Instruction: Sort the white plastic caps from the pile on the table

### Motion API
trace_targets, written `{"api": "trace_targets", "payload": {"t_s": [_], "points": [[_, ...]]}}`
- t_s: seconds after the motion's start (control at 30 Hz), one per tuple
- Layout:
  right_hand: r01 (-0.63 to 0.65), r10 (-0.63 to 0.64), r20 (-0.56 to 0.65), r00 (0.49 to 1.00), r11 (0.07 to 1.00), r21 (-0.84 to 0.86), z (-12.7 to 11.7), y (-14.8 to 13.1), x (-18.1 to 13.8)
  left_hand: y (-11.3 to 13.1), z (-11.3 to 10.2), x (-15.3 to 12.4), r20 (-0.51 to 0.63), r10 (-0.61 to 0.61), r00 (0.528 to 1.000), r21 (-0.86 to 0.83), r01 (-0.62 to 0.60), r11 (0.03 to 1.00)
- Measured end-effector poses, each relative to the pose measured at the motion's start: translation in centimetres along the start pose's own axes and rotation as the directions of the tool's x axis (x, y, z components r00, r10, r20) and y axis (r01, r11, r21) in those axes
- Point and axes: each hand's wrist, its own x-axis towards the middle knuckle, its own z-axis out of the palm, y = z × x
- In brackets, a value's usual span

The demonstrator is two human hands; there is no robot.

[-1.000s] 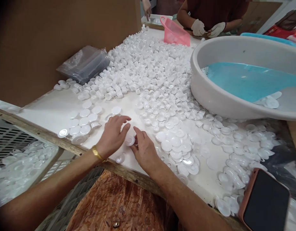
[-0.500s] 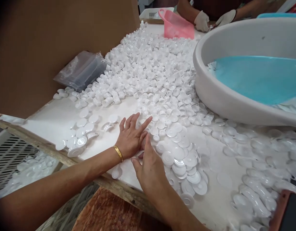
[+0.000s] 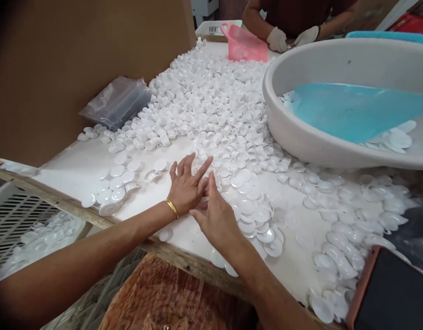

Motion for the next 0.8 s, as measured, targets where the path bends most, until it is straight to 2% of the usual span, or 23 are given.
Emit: {"api": "trace_targets", "payload": {"t_s": [0.1, 0.23, 0.3, 0.43, 0.63, 0.8], "points": [[-0.008, 0.008, 0.001, 1.000, 0.997, 0.076, 0.0, -0.5, -0.2, -0.9, -0.5, -0.9, -0.013, -0.107, 0.994, -0.072, 0.105, 0.992], [-0.043, 0.034, 0.082, 0.996, 0.992, 0.117, 1.4, -0.9, -0.6, -1.9, -1.4, -1.1, -0.001, -0.245, 0.970, -0.298, 0.234, 0.925], [-0.030, 0.017, 0.121, 0.993, 0.994, 0.105, 2.2, -0.8, -0.8, -2.1, -1.6, -1.0, -0.050, -0.224, 0.973, -0.321, 0.196, 0.926], [0.037, -0.044, 0.123, 0.991, 0.998, 0.060, 3.4, -0.6, -0.8, -2.2, -1.5, -1.0, -0.067, -0.065, 0.996, -0.200, 0.051, 0.979], [0.134, -0.124, 0.056, 0.991, 0.958, -0.252, 4.1, 0.2, -0.7, -2.2, -1.1, -1.2, -0.015, -0.129, 0.992, -0.270, 0.120, 0.955], [0.158, -0.151, 0.046, 0.987, 0.928, -0.338, 4.3, 0.6, -0.6, -2.6, -1.8, -0.5, 0.003, -0.119, 0.993, -0.374, 0.111, 0.921]]}}
